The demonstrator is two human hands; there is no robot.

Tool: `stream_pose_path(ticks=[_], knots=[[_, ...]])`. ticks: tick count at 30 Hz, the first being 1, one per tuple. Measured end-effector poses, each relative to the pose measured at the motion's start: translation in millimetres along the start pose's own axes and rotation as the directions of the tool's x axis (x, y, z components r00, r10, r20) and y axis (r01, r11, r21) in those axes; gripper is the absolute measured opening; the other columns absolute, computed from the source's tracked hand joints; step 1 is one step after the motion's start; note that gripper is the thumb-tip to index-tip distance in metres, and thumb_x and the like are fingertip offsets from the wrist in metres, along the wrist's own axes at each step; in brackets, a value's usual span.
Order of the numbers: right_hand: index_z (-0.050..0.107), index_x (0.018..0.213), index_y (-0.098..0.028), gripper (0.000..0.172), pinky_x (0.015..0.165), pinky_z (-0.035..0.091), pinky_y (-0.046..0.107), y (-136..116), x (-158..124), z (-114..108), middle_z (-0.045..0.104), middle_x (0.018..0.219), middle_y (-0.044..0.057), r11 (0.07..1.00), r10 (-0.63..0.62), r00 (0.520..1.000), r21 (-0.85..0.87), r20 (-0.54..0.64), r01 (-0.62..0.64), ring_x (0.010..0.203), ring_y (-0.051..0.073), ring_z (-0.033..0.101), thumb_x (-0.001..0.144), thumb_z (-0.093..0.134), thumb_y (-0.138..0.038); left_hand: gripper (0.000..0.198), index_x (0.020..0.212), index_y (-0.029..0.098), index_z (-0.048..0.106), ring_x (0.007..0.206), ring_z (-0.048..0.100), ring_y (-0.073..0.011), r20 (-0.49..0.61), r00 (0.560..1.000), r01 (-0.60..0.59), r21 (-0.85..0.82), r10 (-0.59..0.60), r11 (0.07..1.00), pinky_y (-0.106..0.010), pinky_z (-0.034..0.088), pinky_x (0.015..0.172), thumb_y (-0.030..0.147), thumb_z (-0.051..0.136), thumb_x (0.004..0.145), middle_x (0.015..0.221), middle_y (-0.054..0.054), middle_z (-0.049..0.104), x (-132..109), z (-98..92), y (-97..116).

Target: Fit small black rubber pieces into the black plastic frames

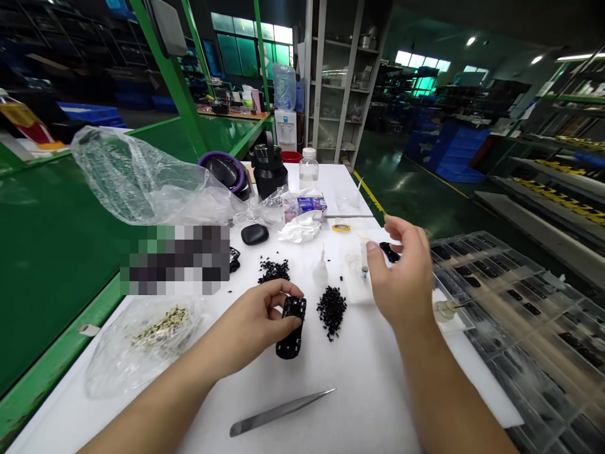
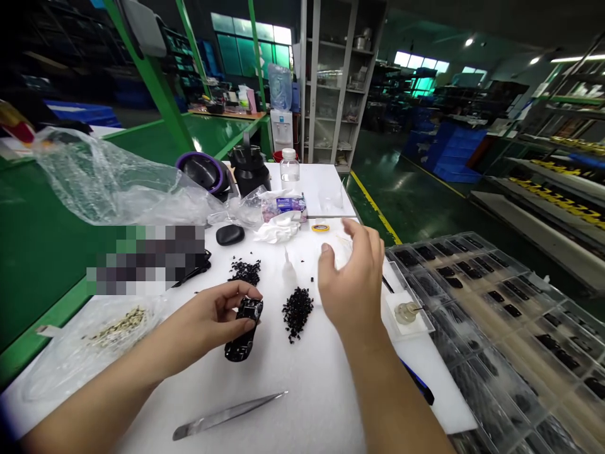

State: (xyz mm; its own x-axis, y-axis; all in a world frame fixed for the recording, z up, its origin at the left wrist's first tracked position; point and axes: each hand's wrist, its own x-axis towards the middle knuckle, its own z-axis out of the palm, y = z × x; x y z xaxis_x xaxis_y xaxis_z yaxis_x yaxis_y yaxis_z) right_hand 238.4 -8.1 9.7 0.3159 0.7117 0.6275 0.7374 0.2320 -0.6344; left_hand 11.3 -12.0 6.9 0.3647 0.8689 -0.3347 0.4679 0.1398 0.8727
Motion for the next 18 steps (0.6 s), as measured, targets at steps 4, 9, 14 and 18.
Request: stream_pose_path(ticks=[4,9,14,18], knots=[[0.060,0.111,-0.020,0.026,0.090,0.043,0.051,14.2,6.7,7.5,0.066,0.101,0.013,0.978,0.208,0.931,-0.031,0.300,-0.209,0.098,0.032,0.060,0.087,0.054,-0.029,0.035,0.104,0.022,0.059,0.054,0.045,-0.0096,0.013,1.000,0.018,-0.061,-0.017,0.998,-0.023,0.034,0.050,0.030,0.067,0.071,0.083,0.002,0.059,-3.0,7.5,5.7],[0.053,0.103,-0.027,0.020,0.072,0.048,0.034,-23.4,-1.0,-3.3,0.052,0.081,0.001,0.572,0.127,0.969,0.783,0.210,-0.244,0.072,0.018,0.054,0.088,0.053,-0.041,0.035,0.105,0.023,0.062,0.053,0.046,-0.0086,0.047,0.998,0.032,-0.066,-0.029,0.997,-0.022,0.033,0.048,0.028,0.068,0.071,0.082,0.003,0.058,-9.4,23.4,10.2],[0.034,0.054,-0.021,0.065,0.043,0.024,0.027,-51.1,-14.7,-12.3,0.023,0.047,-0.006,0.016,-0.267,0.759,0.790,0.593,-0.612,0.041,0.010,0.022,0.086,0.031,-0.077,0.037,0.108,0.021,0.063,0.054,0.046,-0.0082,0.160,0.987,0.028,-0.124,-0.008,0.992,-0.021,0.031,0.048,0.024,0.068,0.071,0.083,0.002,0.062,-14.9,35.1,12.8],[0.029,0.049,-0.020,0.064,0.042,0.021,0.026,-48.4,-18.8,-3.3,0.020,0.043,-0.005,-0.063,-0.262,0.765,0.780,0.589,-0.622,0.039,0.010,0.020,0.091,0.031,-0.069,0.036,0.108,0.020,0.062,0.052,0.044,-0.0072,0.214,0.976,0.014,-0.214,0.033,0.977,-0.021,0.029,0.047,0.023,0.068,0.073,0.080,0.003,0.063,-14.6,35.9,9.6]])
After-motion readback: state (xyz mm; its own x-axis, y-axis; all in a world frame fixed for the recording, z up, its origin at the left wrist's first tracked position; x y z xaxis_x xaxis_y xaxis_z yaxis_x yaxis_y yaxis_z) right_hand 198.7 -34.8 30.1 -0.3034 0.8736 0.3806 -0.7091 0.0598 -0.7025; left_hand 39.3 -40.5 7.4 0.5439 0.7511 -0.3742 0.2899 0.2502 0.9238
